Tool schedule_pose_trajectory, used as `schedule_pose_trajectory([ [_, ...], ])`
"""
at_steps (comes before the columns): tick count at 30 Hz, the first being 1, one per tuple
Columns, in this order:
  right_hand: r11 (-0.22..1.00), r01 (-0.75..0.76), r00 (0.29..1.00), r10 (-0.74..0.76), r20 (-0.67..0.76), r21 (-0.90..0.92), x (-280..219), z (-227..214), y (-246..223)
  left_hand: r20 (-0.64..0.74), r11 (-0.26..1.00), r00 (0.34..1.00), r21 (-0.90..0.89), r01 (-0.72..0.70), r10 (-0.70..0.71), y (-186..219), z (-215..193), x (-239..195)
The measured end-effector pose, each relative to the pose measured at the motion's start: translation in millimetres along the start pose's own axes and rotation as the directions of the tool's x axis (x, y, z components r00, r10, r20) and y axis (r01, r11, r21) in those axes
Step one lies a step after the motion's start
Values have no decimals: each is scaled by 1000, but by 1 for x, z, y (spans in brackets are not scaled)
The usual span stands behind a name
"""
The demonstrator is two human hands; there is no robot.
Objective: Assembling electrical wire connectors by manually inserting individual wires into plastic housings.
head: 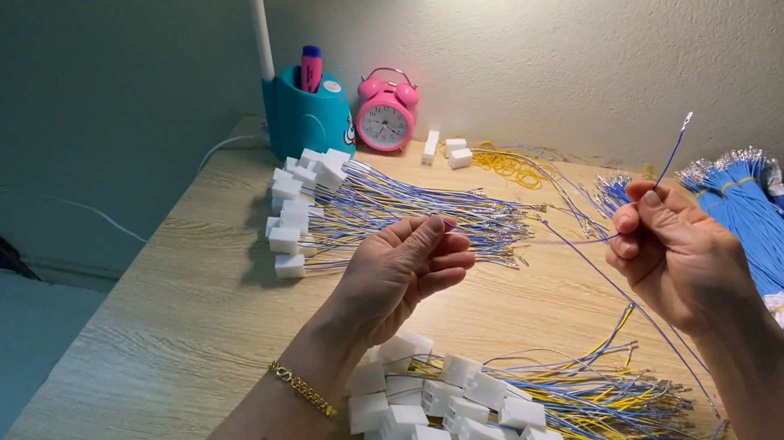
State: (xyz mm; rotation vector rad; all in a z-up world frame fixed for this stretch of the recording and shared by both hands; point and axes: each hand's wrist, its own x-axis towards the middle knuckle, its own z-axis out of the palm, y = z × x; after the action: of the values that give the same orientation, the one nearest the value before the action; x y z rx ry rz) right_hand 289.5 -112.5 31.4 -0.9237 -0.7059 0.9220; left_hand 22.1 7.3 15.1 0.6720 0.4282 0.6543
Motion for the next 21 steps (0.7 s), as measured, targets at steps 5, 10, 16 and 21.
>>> schedule_pose_trajectory([
  [5,991,-84,994,75,-81,-104,0,-14,4,5,995,1000,97,-5,4,-2,-2,-1],
  [10,-100,-350,930,85,-358,-931,-15,25,-25,-27,985,999,165,-40,45,-2,1,-1],
  [16,-267,-122,990,31,-135,-956,-45,72,-19,-91,949,994,313,-31,62,-5,14,-6],
  [21,16,513,826,-279,489,-858,-21,76,57,-67,928,985,351,-125,158,-15,18,-10],
])
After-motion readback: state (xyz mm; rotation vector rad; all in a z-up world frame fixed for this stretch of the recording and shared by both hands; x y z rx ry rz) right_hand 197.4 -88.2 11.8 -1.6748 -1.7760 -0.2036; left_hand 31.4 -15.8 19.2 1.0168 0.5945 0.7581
